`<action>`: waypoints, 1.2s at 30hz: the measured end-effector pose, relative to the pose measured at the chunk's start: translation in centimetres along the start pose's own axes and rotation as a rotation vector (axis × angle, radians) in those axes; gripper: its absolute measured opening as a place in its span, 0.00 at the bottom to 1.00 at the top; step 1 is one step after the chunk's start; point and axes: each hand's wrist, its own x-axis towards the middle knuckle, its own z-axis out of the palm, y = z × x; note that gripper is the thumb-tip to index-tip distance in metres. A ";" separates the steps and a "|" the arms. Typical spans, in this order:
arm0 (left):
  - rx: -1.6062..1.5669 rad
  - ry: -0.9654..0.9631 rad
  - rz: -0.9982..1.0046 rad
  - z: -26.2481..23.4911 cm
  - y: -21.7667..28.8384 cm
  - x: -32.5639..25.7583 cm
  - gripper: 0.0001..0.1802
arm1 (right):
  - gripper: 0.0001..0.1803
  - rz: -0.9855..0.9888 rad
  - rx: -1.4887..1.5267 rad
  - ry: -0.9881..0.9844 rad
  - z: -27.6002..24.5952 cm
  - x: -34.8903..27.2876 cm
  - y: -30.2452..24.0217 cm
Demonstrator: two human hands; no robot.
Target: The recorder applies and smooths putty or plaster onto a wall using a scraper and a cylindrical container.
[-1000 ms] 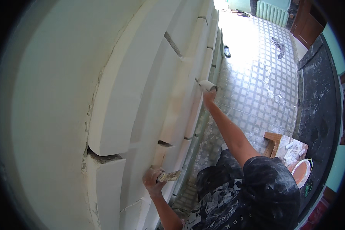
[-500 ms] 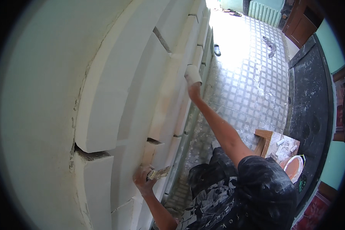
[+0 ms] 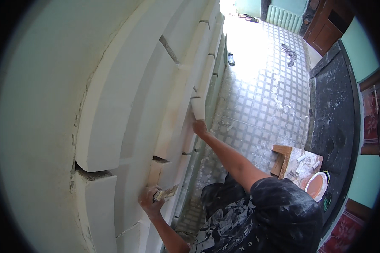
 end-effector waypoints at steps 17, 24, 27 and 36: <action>0.062 -0.009 -0.044 0.4 -0.4 -0.3 0.14 | 0.25 -0.020 0.156 -0.145 -2.5 -14.5 1.5; 0.067 -0.030 -0.036 0.3 -0.4 0.0 0.15 | 0.20 0.377 0.303 -0.156 0.3 -10.1 -4.8; 0.074 -0.006 -0.061 -0.2 -1.3 -1.7 0.16 | 0.19 0.538 0.673 -0.584 -3.4 -17.4 -6.5; 0.023 -0.121 0.029 -1.5 1.0 -0.7 0.16 | 0.22 0.251 0.424 -0.590 -9.2 -24.0 0.6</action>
